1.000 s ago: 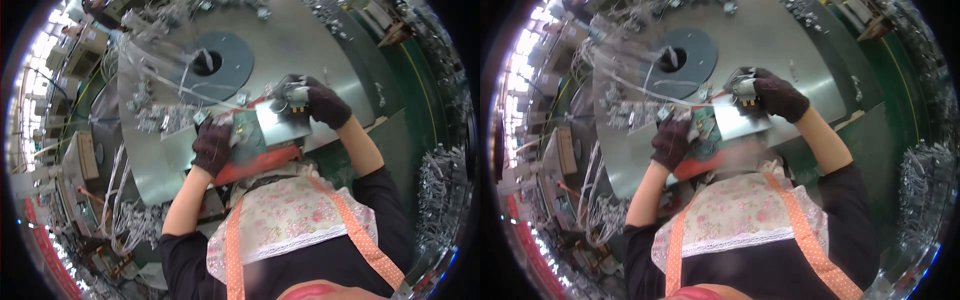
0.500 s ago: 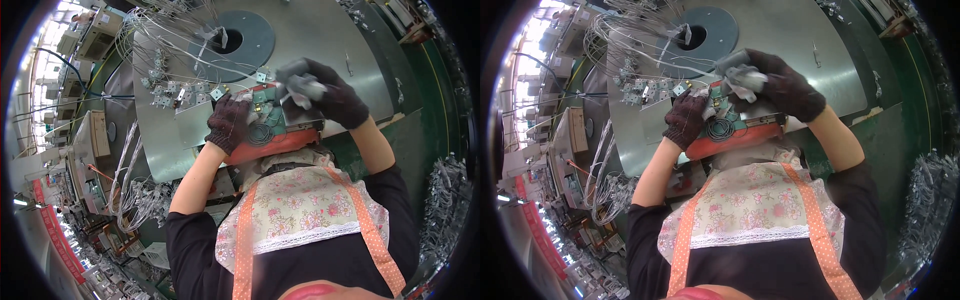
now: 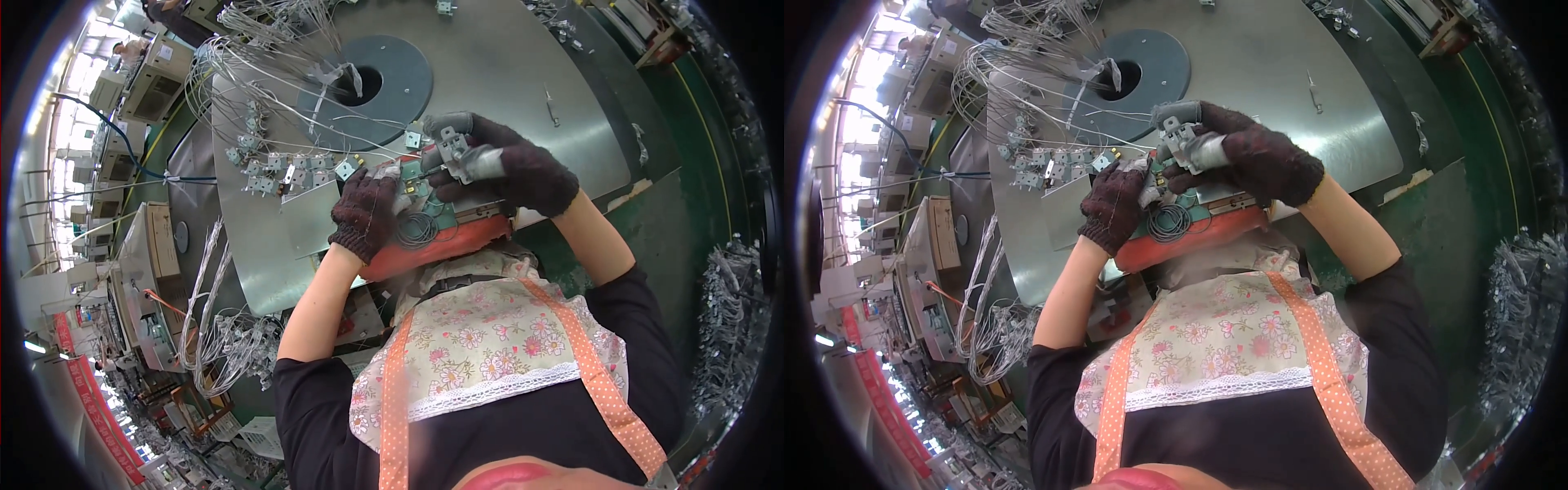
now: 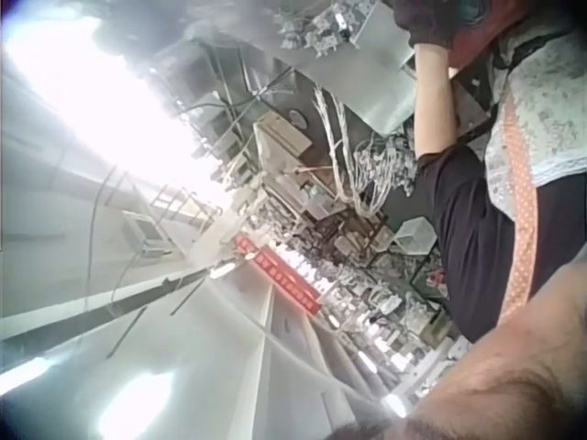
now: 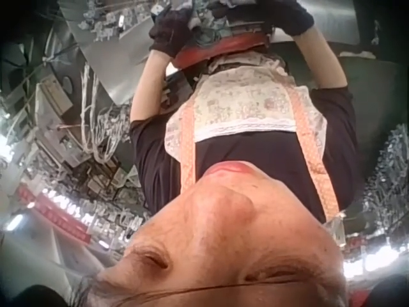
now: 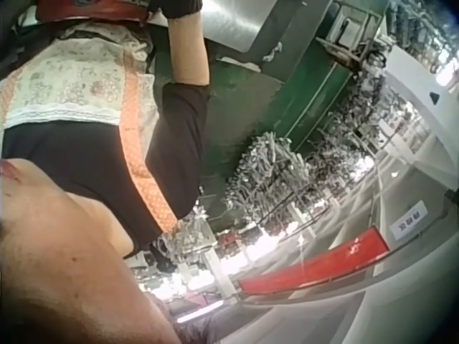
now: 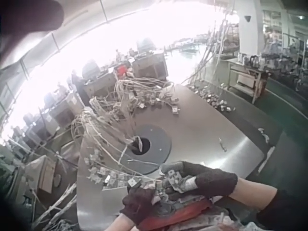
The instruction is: Assembling small metal and plastic electronic components with attached wiring at a production workstation.
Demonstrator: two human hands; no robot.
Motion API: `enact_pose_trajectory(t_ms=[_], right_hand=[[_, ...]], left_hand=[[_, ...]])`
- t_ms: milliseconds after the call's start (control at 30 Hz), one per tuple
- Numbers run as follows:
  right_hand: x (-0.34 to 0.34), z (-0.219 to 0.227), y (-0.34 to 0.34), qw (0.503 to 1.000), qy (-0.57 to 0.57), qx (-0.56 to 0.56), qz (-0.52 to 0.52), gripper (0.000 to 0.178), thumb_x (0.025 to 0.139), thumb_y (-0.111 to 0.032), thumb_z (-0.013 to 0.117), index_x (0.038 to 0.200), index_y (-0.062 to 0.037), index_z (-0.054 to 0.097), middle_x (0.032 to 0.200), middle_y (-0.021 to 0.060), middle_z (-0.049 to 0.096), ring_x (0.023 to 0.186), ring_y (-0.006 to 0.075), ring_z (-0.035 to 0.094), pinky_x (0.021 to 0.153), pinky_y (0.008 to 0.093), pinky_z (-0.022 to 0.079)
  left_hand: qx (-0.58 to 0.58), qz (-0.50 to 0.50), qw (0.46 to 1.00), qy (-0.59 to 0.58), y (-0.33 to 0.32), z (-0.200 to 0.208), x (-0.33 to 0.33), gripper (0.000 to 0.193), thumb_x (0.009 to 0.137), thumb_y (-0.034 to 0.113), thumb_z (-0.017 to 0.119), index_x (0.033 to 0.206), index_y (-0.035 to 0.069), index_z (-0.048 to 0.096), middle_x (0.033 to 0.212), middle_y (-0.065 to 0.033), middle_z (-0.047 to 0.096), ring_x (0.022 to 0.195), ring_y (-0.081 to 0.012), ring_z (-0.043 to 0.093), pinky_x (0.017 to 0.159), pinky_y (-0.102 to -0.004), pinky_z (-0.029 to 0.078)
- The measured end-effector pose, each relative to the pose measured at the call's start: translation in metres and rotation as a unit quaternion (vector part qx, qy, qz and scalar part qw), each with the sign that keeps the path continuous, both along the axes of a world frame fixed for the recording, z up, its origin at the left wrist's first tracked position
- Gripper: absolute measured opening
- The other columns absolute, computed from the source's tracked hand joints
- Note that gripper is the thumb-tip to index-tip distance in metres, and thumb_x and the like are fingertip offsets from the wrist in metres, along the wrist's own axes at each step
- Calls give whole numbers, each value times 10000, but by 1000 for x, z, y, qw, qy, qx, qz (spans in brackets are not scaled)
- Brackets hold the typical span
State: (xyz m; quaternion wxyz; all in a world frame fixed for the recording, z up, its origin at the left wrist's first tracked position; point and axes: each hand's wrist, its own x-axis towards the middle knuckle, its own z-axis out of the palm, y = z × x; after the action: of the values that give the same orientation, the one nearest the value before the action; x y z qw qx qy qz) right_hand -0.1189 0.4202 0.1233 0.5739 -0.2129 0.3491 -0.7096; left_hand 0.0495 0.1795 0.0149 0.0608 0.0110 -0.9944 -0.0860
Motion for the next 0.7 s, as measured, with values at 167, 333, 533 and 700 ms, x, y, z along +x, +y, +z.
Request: enact_pose_trajectory(t_ms=[167,333,533,700], right_hand=[[3,-12,-1,999,48,-3,-16,735,870,-221,729,1513,-54,415,1300,138,612,1134,248,667,1015,428,582],[10,-13,0,996,73,20,-51,650,912,-140,691,1503,-66,429,1301,135,611,1128,236,666,1005,412,586],[13,-12,2,993,89,31,-66,621,953,-149,673,1508,-50,414,1321,148,603,1121,242,669,1014,397,579],[6,-26,14,991,41,28,-120,565,998,-170,658,1500,-37,435,1242,149,656,1052,239,705,912,327,604]], left_hand=[[-7,-5,1000,15,3,4,-2,589,882,442,697,1281,14,626,1210,-233,701,1161,-389,653,1151,-507,393],[-14,2,1000,-15,3,5,-2,581,891,453,689,1274,20,631,1209,-233,702,1164,-387,652,1149,-507,395],[-26,7,1000,3,6,7,-3,540,914,372,693,1310,12,618,1250,-197,686,1219,-339,631,1142,-481,398],[-22,10,1000,13,9,13,-2,537,930,401,671,1289,4,630,1240,-205,689,1199,-334,645,1138,-484,407]])
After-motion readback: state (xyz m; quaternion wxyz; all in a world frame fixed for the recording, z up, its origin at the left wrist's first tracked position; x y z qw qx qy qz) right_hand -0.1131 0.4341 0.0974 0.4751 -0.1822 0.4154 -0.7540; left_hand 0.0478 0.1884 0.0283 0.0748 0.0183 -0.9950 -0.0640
